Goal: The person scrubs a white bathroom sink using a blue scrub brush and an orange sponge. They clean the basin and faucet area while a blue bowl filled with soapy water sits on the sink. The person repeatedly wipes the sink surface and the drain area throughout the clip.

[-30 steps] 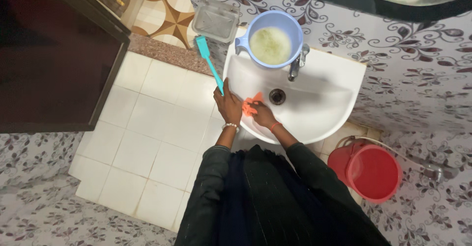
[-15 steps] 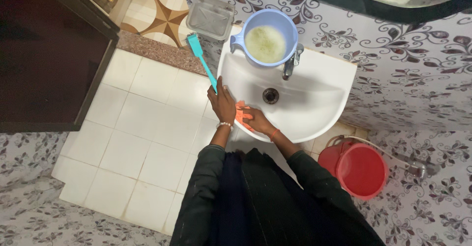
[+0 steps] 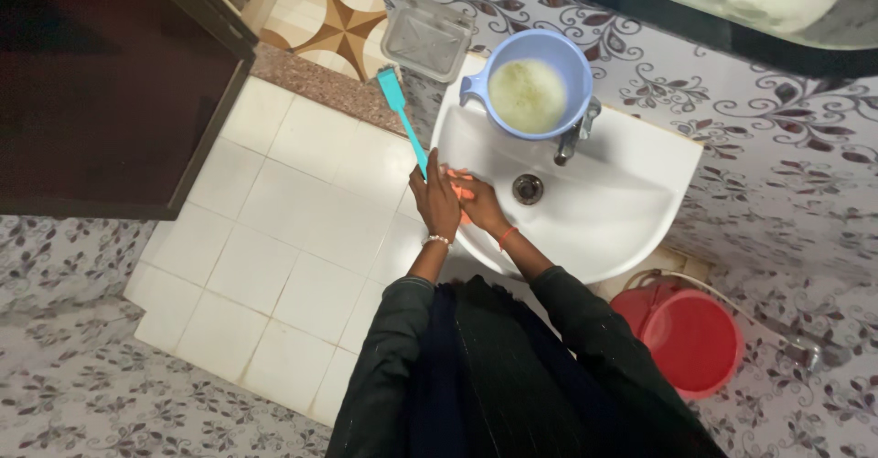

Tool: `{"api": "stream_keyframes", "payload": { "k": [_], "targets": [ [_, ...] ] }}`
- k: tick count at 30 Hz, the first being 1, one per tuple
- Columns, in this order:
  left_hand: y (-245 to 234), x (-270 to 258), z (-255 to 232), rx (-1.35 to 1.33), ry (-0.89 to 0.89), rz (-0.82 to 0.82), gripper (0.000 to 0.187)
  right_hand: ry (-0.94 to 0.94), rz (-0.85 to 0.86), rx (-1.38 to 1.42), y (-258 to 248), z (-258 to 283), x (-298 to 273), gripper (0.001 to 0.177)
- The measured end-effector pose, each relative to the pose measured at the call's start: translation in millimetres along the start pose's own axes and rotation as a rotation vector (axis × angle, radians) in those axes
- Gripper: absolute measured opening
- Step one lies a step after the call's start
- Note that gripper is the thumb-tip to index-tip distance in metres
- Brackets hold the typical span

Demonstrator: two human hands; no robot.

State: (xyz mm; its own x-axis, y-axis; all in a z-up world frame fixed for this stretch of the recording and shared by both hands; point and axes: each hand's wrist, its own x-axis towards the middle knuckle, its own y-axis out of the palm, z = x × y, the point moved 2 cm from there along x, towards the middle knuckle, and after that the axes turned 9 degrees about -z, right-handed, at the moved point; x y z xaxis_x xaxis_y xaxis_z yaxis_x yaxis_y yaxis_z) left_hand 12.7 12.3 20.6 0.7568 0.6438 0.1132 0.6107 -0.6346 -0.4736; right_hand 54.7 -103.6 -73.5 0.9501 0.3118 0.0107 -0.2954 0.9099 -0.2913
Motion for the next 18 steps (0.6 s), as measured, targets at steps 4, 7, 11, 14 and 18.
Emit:
{"api": "stream_keyframes", "payload": {
  "k": [4,7,11,14,18],
  "targets": [
    [6.4,-0.6,6.8,0.037,0.018,-0.031,0.041,0.067,-0.063,0.009,0.6,34.3,17.3,0.06],
    [8.3,-0.5,10.3,0.069,0.05,-0.042,0.042,0.101,-0.138,-0.053,3.6,62.4,27.4,0.057],
    [9.6,-0.1,11.4,0.07,0.052,-0.049,0.045,-0.057,-0.216,-0.079,6.7,76.1,45.6,0.062],
    [8.3,-1.5,12.1,0.067,0.074,-0.053,0.043,-0.094,-0.211,-0.145,1.4,74.0,60.6,0.065],
    [8.3,-0.9,12.2,0.121,0.131,-0.086,0.041,-0.158,-0.259,-0.233,-4.6,75.2,79.9,0.06]
  ]
}}
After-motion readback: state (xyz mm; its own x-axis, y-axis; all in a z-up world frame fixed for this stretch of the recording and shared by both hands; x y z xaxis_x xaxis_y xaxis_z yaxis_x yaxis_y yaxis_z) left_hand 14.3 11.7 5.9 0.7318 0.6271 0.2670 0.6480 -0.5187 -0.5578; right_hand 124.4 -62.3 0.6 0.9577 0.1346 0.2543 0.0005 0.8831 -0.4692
